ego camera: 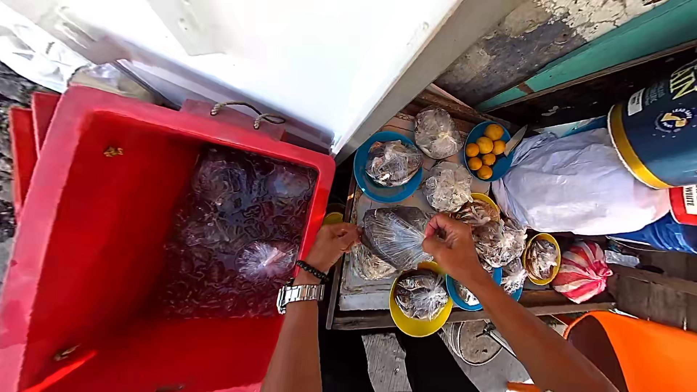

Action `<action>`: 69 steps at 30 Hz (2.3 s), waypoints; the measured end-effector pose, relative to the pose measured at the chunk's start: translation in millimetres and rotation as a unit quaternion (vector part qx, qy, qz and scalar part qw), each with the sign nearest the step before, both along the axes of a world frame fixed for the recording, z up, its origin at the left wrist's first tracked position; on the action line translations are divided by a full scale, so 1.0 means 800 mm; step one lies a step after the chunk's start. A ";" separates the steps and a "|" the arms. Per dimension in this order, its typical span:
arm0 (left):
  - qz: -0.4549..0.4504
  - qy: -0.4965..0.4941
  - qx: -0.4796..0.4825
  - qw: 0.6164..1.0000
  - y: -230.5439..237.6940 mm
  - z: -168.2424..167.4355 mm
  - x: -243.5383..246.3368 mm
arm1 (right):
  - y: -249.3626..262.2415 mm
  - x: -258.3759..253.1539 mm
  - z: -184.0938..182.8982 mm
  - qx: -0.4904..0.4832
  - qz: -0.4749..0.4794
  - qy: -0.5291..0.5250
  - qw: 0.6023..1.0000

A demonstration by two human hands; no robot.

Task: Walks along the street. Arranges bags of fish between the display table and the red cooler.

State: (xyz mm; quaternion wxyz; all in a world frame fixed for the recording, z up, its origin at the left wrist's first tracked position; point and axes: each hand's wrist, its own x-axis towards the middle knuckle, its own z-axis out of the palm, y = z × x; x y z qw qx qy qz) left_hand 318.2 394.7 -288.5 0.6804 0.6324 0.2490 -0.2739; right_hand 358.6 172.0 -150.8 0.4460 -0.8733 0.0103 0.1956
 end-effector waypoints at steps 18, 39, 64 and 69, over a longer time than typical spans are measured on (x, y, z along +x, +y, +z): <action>-0.007 -0.064 -0.041 0.997 0.029 -0.032 0.021 | 0.013 0.006 -0.002 -0.011 0.083 -0.057 0.995; 0.076 -0.133 0.432 0.889 0.006 -0.082 -0.077 | -0.032 0.043 -0.004 -0.002 -0.127 0.047 0.991; 0.022 0.047 0.521 0.852 0.011 -0.120 -0.068 | 0.071 0.407 -0.098 -0.184 -0.038 -0.053 0.981; 0.023 0.029 0.531 0.846 0.011 -0.129 -0.070 | 0.074 0.410 -0.153 -0.256 -0.008 -0.016 0.966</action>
